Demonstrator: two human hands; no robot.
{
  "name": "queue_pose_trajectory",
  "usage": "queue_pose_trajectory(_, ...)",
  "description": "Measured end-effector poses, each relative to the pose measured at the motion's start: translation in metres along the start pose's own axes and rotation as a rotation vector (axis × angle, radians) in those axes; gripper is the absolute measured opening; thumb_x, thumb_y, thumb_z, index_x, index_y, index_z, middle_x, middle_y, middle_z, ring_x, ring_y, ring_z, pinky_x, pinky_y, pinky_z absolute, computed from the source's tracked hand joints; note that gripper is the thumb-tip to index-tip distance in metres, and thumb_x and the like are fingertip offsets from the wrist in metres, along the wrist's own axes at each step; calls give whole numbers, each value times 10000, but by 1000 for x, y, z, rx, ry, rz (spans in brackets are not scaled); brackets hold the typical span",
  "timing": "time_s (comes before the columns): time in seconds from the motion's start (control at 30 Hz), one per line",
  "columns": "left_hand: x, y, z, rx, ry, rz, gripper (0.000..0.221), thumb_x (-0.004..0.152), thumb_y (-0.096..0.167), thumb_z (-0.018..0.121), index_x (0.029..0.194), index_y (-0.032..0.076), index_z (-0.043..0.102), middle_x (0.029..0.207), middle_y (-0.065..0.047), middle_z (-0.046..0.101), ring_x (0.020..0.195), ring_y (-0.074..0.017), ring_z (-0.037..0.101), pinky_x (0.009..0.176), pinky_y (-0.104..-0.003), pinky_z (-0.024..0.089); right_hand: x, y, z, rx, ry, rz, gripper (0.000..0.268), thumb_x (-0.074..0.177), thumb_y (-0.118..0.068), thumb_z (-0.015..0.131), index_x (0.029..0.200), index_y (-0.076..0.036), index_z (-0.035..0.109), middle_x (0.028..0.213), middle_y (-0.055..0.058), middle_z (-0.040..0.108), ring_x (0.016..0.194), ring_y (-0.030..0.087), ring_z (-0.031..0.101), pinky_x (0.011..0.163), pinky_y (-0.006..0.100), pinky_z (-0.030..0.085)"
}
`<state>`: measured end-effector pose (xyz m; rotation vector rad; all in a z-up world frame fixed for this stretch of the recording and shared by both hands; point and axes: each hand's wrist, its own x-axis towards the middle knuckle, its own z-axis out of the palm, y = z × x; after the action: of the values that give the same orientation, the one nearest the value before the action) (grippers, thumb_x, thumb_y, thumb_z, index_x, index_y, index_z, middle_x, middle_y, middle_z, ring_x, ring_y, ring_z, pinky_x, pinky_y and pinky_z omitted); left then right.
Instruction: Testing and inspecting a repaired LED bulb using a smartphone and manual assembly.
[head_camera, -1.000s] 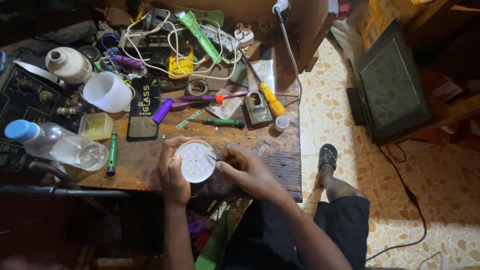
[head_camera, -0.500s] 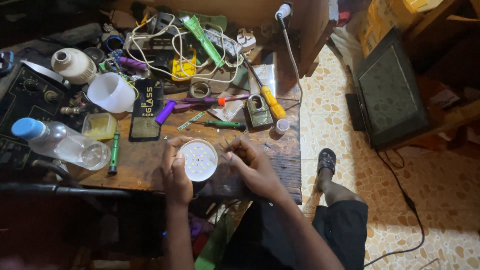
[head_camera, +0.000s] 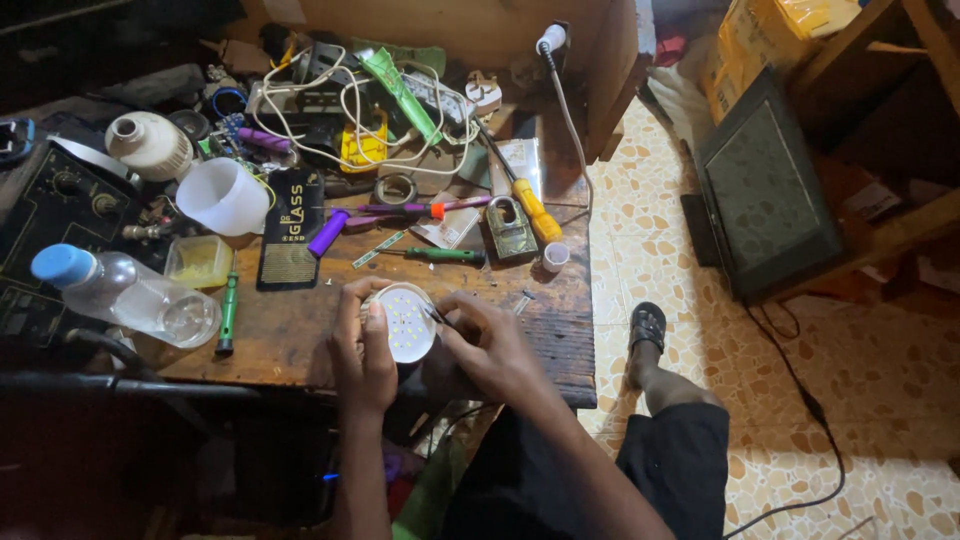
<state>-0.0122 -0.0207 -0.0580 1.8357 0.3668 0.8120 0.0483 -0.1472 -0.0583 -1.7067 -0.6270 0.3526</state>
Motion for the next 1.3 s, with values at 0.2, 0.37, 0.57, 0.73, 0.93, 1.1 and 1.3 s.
queue_pose_trajectory(0.2,-1,5,2,57,29,-11,281,855,252,341,943,97,559,872,-116,612,888,-290,587,865,-385,406,0,4,3,-32,65,-13,135,740,-135,612,873,-152,621,580,78,617,489,169,577,474,262,453)
queue_pose_trajectory(0.37,1,5,3,58,51,-29,284,847,266,340,948,107,553,860,-125,610,882,-302,590,858,-395,410,0,6,7,10,97,-96,163,744,-65,577,898,-106,606,578,118,614,453,214,567,441,268,441)
queue_pose_trajectory(0.57,0,2,3,82,57,-74,279,844,274,334,958,138,549,855,-117,619,874,-312,593,848,-404,410,4,5,9,-16,105,-91,129,725,-97,605,849,-130,616,564,87,604,472,194,565,442,281,441)
queue_pose_trajectory(0.73,1,-1,4,78,54,-54,275,849,260,332,947,123,549,840,-128,612,862,-318,592,843,-402,411,3,2,10,-22,88,-126,99,733,-89,580,820,-131,600,544,94,584,467,227,560,440,300,436)
queue_pose_trajectory(0.93,1,-3,4,63,48,1,271,859,225,327,948,102,551,866,-123,605,876,-291,578,868,-387,395,3,-2,9,-11,96,-151,66,754,-87,574,810,-120,587,536,108,580,469,258,568,445,307,437)
queue_pose_trajectory(1.1,1,-9,3,58,39,14,255,865,192,327,947,101,551,879,-106,600,882,-256,569,877,-362,391,3,-5,12,-49,124,-182,84,740,-80,586,813,-121,578,512,108,558,466,285,564,457,319,430)
queue_pose_trajectory(1.3,-1,-10,3,57,42,-6,280,865,236,326,954,106,558,885,-110,602,895,-264,569,885,-375,384,4,0,16,-103,156,-202,96,745,-64,583,830,-103,560,526,142,546,480,340,562,441,345,411)
